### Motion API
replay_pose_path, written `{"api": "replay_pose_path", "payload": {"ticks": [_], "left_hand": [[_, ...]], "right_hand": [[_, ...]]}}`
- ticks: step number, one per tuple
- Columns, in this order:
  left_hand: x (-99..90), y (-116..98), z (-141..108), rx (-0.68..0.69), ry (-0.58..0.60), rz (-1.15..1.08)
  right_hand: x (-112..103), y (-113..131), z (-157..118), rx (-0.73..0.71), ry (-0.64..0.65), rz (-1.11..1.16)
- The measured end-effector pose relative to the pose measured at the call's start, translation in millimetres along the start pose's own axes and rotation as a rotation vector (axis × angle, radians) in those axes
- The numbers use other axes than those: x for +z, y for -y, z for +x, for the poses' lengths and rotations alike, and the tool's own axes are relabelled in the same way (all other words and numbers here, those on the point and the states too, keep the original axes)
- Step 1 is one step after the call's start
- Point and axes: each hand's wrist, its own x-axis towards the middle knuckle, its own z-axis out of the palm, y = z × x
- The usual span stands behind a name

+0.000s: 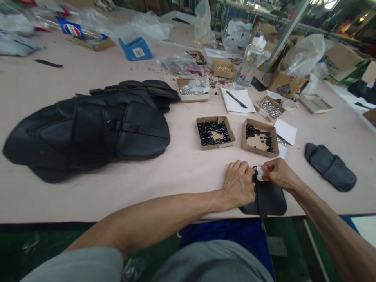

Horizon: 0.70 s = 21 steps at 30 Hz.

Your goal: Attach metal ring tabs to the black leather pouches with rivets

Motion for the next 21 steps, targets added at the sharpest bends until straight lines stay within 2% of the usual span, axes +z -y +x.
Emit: {"api": "replay_pose_path", "payload": {"ticks": [4, 9, 12, 16, 21], "left_hand": [[-0.5, 0.2, -0.4, -0.006, -0.008, -0.01], [-0.9, 0.5, -0.1, -0.009, -0.002, -0.02], [-0.6, 0.7, 0.7, -0.018, 0.004, -0.023], [-0.5, 1.1, 1.8, -0.018, 0.016, -0.036], [-0.6, 1.2, 1.8, -0.015, 0.016, -0.038]], "right_hand": [[-1.9, 4.9, -0.6, -0.153, 0.091, -0.049], [2.3, 9.9, -14.6, -0.43, -0.032, -0.228], [2.6, 11.5, -21.4, -0.528, -0.064, -0.32], [0.8, 9.2, -22.4, -0.508, -0.07, -0.326], [-0.4, 0.6, -10.4, -0.288, 0.029, -0.15]]}}
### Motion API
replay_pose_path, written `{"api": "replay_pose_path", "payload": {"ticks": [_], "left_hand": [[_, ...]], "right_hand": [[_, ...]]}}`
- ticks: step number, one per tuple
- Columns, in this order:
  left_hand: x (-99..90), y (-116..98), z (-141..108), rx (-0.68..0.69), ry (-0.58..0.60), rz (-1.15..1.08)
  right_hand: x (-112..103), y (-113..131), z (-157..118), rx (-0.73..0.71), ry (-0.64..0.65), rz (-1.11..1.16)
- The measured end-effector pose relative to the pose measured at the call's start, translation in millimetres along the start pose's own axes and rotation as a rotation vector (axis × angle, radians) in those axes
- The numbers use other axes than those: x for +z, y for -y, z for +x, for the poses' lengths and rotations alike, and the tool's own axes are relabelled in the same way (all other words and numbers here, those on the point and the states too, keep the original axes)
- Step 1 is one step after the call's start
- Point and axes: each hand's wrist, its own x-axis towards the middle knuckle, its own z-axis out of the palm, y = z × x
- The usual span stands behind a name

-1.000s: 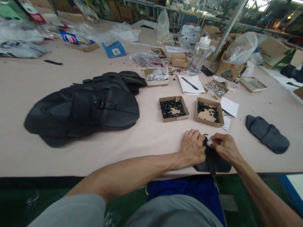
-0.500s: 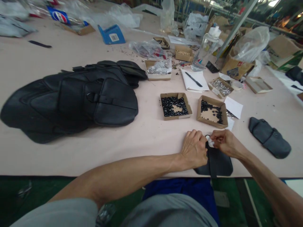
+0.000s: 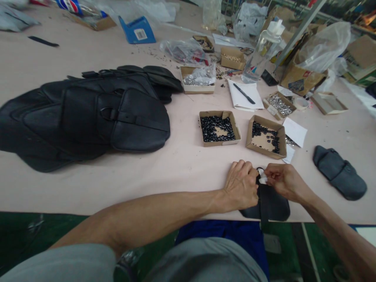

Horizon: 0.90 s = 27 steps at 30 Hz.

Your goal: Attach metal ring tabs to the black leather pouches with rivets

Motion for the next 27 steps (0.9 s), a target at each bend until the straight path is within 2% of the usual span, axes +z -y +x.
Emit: {"api": "replay_pose_path", "payload": {"ticks": [3, 7, 9, 12, 17, 19, 22, 24, 27], "left_hand": [[-0.3, 0.2, 0.0, 0.0, -0.001, 0.004], [-1.8, 0.5, 0.8, 0.001, 0.003, -0.012], [-2.6, 0.7, 1.6, -0.005, 0.01, -0.02], [-3.0, 1.0, 2.7, -0.013, 0.02, -0.025], [-2.9, 2.7, 3.1, -0.006, 0.019, -0.039], [-2.7, 3.5, 2.9, -0.003, 0.024, -0.049], [-2.6, 4.1, 2.8, -0.003, 0.018, -0.062], [-2.8, 4.1, 2.7, -0.007, 0.009, -0.063], [-3.7, 3.8, 2.3, -0.005, -0.001, -0.062]], "right_hand": [[-5.3, 0.2, 12.1, 0.192, 0.081, 0.005], [-16.9, 14.9, 31.2, 0.365, 0.197, -0.182], [-20.9, 23.5, 39.1, 0.396, 0.242, -0.259], [-23.9, 27.8, 46.0, 0.368, 0.274, -0.317], [-21.8, 8.2, 40.2, 0.428, 0.309, -0.13], [-17.0, 0.9, 31.9, 0.405, 0.261, -0.047], [-7.3, -0.1, 15.6, 0.306, 0.097, 0.091], [-2.2, 3.7, 3.9, 0.204, 0.001, 0.148], [1.8, 8.9, -11.4, -0.019, -0.09, 0.088]]}}
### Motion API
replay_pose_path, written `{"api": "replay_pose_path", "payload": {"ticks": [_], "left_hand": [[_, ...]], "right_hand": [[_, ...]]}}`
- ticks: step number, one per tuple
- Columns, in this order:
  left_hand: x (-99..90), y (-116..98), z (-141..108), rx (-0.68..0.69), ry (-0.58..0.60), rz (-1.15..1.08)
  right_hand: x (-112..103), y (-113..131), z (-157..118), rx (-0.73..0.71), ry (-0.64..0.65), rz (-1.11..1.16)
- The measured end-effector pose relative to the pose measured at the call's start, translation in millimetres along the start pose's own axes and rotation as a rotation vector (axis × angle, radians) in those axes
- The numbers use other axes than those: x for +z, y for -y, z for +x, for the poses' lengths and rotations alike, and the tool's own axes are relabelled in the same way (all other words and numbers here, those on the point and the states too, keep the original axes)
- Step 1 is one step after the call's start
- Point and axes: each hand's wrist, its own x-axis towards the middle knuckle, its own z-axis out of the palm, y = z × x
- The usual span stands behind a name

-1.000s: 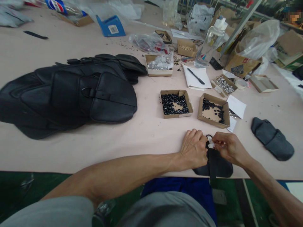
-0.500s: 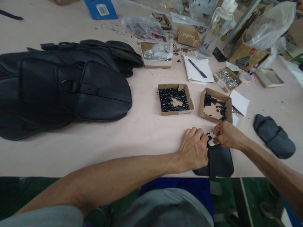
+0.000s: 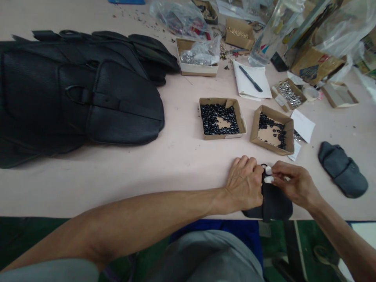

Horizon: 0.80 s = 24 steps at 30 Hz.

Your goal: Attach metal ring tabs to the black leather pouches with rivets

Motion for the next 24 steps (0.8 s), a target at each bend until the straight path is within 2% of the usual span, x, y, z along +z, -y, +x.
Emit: {"api": "replay_pose_path", "payload": {"ticks": [2, 5, 10, 18, 24], "left_hand": [[-0.7, -0.3, -0.2, 0.003, -0.007, -0.004], [-1.4, -0.6, -0.2, 0.001, -0.009, -0.009], [-2.1, -0.5, 0.6, -0.011, -0.001, -0.021], [-3.4, 0.1, 1.5, -0.011, 0.014, -0.025], [-2.1, 1.1, 1.4, -0.002, 0.008, -0.033]], "right_hand": [[1.3, 0.7, -7.7, -0.119, -0.042, -0.045], [4.8, -2.1, -14.2, -0.153, -0.089, -0.076], [8.7, -9.3, -15.1, -0.11, -0.116, -0.029], [-3.0, -18.4, -13.3, 0.017, 0.04, 0.032], [-4.0, -16.7, -5.1, 0.164, 0.074, 0.074]]}}
